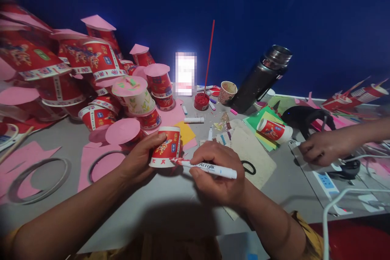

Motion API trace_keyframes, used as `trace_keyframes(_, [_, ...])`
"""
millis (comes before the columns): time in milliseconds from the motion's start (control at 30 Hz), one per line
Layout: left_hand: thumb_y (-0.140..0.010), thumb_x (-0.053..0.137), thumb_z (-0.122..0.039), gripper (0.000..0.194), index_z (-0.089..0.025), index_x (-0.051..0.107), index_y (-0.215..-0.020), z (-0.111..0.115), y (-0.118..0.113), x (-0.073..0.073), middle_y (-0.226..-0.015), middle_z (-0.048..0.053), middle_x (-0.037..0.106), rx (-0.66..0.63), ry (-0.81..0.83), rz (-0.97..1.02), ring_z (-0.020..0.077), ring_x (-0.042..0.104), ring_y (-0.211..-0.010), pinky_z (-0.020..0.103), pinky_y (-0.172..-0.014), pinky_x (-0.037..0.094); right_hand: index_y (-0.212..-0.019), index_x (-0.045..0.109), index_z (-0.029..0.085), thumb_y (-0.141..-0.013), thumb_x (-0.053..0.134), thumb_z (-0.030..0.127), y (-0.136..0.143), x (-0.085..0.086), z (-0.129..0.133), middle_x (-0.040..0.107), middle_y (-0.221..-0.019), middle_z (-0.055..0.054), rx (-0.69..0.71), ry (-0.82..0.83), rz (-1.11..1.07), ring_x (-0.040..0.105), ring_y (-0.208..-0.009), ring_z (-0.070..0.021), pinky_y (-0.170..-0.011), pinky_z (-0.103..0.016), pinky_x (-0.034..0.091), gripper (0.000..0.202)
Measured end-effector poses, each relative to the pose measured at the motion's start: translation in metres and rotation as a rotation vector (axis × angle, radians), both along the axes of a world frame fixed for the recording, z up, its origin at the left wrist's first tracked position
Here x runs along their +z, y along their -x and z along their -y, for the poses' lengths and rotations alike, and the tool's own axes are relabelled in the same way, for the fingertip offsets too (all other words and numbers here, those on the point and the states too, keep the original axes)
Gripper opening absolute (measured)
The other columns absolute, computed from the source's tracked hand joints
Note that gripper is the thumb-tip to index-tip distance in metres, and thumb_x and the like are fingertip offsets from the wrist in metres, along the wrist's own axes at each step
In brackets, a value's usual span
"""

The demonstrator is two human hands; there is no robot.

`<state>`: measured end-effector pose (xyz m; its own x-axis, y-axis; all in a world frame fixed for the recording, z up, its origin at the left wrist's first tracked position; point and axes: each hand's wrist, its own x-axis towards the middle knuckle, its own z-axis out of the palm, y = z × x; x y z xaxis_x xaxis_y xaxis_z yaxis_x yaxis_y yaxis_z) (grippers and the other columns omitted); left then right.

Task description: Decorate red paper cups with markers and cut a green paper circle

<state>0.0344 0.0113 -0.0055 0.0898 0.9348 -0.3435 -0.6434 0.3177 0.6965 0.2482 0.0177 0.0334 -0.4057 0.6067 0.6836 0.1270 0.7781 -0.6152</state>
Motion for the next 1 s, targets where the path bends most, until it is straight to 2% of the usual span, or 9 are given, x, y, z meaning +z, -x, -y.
trace_keyframes(167, [-0.068, 0.095, -0.036, 0.047, -0.013, 0.077, -0.104, 0.0016, -0.0002, -0.0016, -0.083, 0.006, 0.079, 0.016, -0.049, -0.086, 0.0175, 0.071, -0.067, 0.027, -0.063, 0.060, -0.095, 0.069, 0.019, -0.087, 0.067, 0.009, 0.0044, -0.0012, -0.0002, 0.074, -0.075, -0.005, 0.084, -0.065, 0.042, 0.069, -0.067, -0.0190, -0.063, -0.032, 0.056, 0.013])
trace_keyframes(300, [-0.066, 0.097, -0.035, 0.052, -0.013, 0.077, -0.108, 0.0014, -0.0005, -0.0019, -0.085, 0.006, 0.079, 0.027, -0.045, -0.095, 0.0172, 0.071, -0.069, 0.027, -0.064, 0.059, -0.094, 0.068, 0.019, -0.087, 0.066, 0.008, 0.0056, -0.0021, -0.0009, 0.075, -0.074, -0.005, 0.094, -0.081, 0.049, 0.069, -0.066, -0.0192, -0.063, -0.033, 0.057, 0.014])
trace_keyframes(600, [-0.064, 0.097, -0.035, 0.048, -0.013, 0.078, -0.102, 0.0012, -0.0013, -0.0022, -0.081, 0.005, 0.077, 0.028, -0.040, -0.097, 0.0155, 0.068, -0.066, 0.025, -0.060, 0.055, -0.093, 0.068, 0.019, -0.088, 0.065, 0.008, 0.0070, -0.0001, -0.0017, 0.074, -0.073, -0.005, 0.100, -0.089, 0.071, 0.068, -0.064, -0.0184, -0.061, -0.033, 0.056, 0.013])
trace_keyframes(833, [-0.067, 0.095, -0.034, 0.046, -0.014, 0.077, -0.104, 0.0020, -0.0009, -0.0005, -0.082, 0.005, 0.077, 0.020, -0.048, -0.093, 0.0161, 0.068, -0.065, 0.026, -0.060, 0.055, -0.090, 0.068, 0.021, -0.087, 0.066, 0.010, 0.0040, 0.0013, 0.0002, 0.073, -0.070, -0.004, 0.031, -0.067, 0.066, 0.068, -0.062, -0.0186, -0.059, -0.032, 0.056, 0.012])
trace_keyframes(1000, [-0.066, 0.094, -0.033, 0.052, -0.014, 0.077, -0.111, 0.0016, -0.0002, 0.0031, -0.086, 0.006, 0.078, 0.011, -0.048, -0.081, 0.0186, 0.071, -0.070, 0.029, -0.066, 0.058, -0.093, 0.070, 0.022, -0.086, 0.066, 0.011, 0.0006, 0.0059, -0.0013, 0.075, -0.074, -0.004, -0.005, -0.022, 0.067, 0.071, -0.064, -0.0199, -0.061, -0.033, 0.058, 0.014])
